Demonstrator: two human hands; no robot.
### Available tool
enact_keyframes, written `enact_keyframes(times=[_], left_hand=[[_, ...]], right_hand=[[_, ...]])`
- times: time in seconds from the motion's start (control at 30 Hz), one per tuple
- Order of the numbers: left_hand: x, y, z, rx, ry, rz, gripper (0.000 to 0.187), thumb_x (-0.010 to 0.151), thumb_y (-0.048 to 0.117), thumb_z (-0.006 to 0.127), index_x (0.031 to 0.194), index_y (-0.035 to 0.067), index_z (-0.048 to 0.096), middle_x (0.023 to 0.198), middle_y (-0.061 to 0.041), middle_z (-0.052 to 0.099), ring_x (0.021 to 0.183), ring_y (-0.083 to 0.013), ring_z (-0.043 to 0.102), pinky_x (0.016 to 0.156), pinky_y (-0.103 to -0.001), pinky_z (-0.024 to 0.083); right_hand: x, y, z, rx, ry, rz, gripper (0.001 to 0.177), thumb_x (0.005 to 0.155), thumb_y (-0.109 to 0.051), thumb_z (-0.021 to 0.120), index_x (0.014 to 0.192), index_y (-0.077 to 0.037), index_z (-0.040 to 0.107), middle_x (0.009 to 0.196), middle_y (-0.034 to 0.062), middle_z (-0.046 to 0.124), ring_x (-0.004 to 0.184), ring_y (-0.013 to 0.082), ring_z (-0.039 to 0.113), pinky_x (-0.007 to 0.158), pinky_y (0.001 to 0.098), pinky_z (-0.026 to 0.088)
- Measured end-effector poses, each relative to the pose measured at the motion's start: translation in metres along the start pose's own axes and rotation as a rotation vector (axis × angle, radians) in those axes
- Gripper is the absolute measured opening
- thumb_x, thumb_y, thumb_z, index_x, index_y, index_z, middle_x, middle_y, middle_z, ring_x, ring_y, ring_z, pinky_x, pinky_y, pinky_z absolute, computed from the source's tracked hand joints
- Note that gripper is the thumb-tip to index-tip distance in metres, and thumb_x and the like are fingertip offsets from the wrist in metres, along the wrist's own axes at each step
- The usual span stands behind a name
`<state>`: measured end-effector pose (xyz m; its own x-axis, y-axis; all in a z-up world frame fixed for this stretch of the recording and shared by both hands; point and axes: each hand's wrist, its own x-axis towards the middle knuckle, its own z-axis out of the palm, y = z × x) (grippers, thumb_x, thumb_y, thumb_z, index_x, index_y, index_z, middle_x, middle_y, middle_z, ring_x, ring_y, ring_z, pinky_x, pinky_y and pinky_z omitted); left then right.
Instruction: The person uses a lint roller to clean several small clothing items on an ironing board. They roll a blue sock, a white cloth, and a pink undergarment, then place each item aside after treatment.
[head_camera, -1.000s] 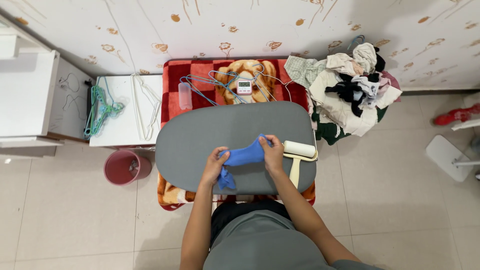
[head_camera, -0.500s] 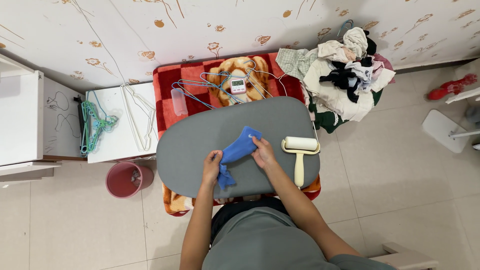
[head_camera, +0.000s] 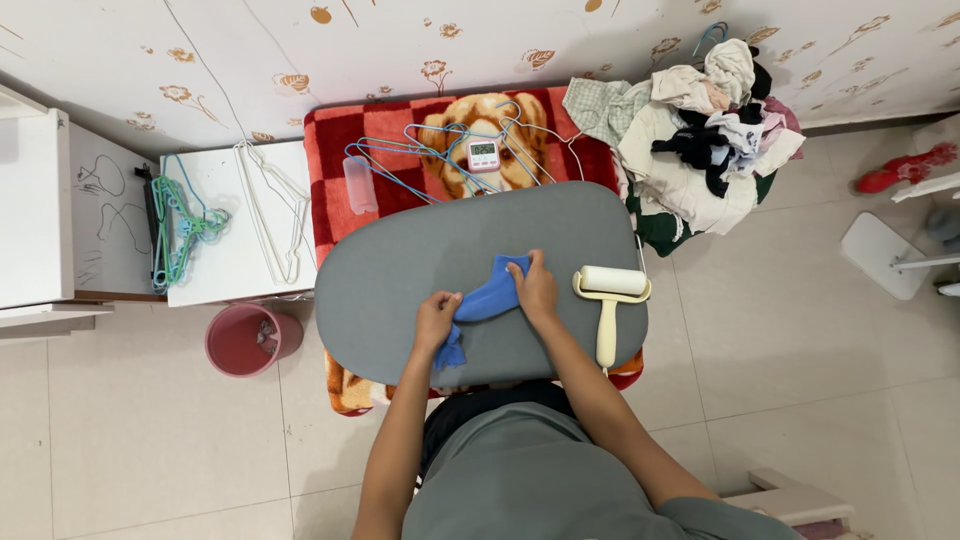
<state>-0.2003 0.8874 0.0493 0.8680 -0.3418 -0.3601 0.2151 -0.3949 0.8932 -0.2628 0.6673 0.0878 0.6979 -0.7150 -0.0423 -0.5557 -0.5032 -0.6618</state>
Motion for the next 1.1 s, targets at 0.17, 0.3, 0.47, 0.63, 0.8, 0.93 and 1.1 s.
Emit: enact_keyframes(times=[0.17, 0.3, 0.47, 0.63, 0.8, 0.93, 1.1], left_hand=[[0.007, -0.02, -0.013, -0.225, 0.058, -0.117, 0.026, 0.097, 0.027, 0.063, 0.098, 0.003, 0.072, 0.078, 0.0, 0.071, 0.068, -0.0092, 0.058, 0.062, -0.028, 0.047], [-0.006, -0.039, -0.033, -0.162, -0.102, -0.222, 0.026, 0.092, 0.024, 0.07, 0.093, -0.001, 0.075, 0.077, -0.004, 0.072, 0.069, -0.0102, 0.059, 0.064, -0.027, 0.048], [-0.016, -0.019, -0.024, -0.048, -0.182, -0.284, 0.023, 0.085, 0.02, 0.081, 0.089, -0.002, 0.074, 0.075, -0.005, 0.07, 0.066, -0.0103, 0.059, 0.062, -0.027, 0.049], [-0.01, -0.01, 0.007, -0.343, -0.068, -0.184, 0.015, 0.084, 0.009, 0.079, 0.09, 0.004, 0.066, 0.073, 0.001, 0.063, 0.064, -0.0074, 0.055, 0.058, -0.025, 0.045], [-0.002, 0.003, 0.013, -0.571, -0.034, -0.257, 0.018, 0.086, 0.006, 0.076, 0.084, 0.01, 0.058, 0.068, 0.001, 0.059, 0.059, -0.0075, 0.052, 0.053, -0.024, 0.041], [0.008, -0.001, 0.021, -0.548, -0.112, -0.203, 0.022, 0.089, 0.009, 0.078, 0.082, 0.011, 0.057, 0.067, 0.003, 0.057, 0.059, -0.0052, 0.05, 0.053, -0.023, 0.039], [0.025, -0.007, 0.035, -0.389, -0.01, -0.094, 0.025, 0.087, 0.011, 0.08, 0.081, 0.009, 0.056, 0.067, 0.005, 0.054, 0.058, -0.0034, 0.044, 0.049, -0.024, 0.035]], right_hand=[[-0.012, -0.001, -0.022, -0.061, 0.211, -0.388, 0.043, 0.093, -0.02, 0.073, 0.127, 0.0, 0.058, 0.115, 0.0236, 0.063, 0.105, 0.0424, 0.063, 0.086, 0.0464, 0.051], [-0.011, -0.002, -0.024, -0.065, 0.022, -0.736, 0.023, 0.093, -0.009, 0.073, 0.114, -0.009, 0.064, 0.116, 0.0096, 0.065, 0.111, 0.0311, 0.066, 0.097, 0.042, 0.054], [0.009, -0.034, -0.023, -0.131, 0.012, -0.925, 0.048, 0.073, -0.015, 0.075, 0.116, 0.004, 0.064, 0.119, 0.0201, 0.06, 0.11, 0.0379, 0.058, 0.089, 0.0477, 0.05], [0.019, -0.012, 0.007, -0.213, -0.164, -0.69, 0.025, 0.086, -0.021, 0.075, 0.1, -0.007, 0.061, 0.104, 0.0135, 0.062, 0.103, 0.0357, 0.059, 0.085, 0.0481, 0.051], [0.009, 0.017, 0.013, -0.269, -0.09, -0.38, 0.022, 0.096, -0.026, 0.069, 0.101, -0.008, 0.058, 0.102, 0.0137, 0.06, 0.099, 0.0361, 0.062, 0.08, 0.0503, 0.053], [0.005, 0.009, -0.004, -0.329, -0.028, -0.271, 0.022, 0.095, -0.026, 0.069, 0.101, -0.008, 0.059, 0.103, 0.0145, 0.06, 0.097, 0.037, 0.062, 0.076, 0.0508, 0.052], [-0.001, -0.018, -0.026, -0.4, 0.081, -0.502, 0.021, 0.083, -0.023, 0.073, 0.095, -0.008, 0.064, 0.103, 0.0131, 0.061, 0.096, 0.0357, 0.061, 0.076, 0.0497, 0.05]])
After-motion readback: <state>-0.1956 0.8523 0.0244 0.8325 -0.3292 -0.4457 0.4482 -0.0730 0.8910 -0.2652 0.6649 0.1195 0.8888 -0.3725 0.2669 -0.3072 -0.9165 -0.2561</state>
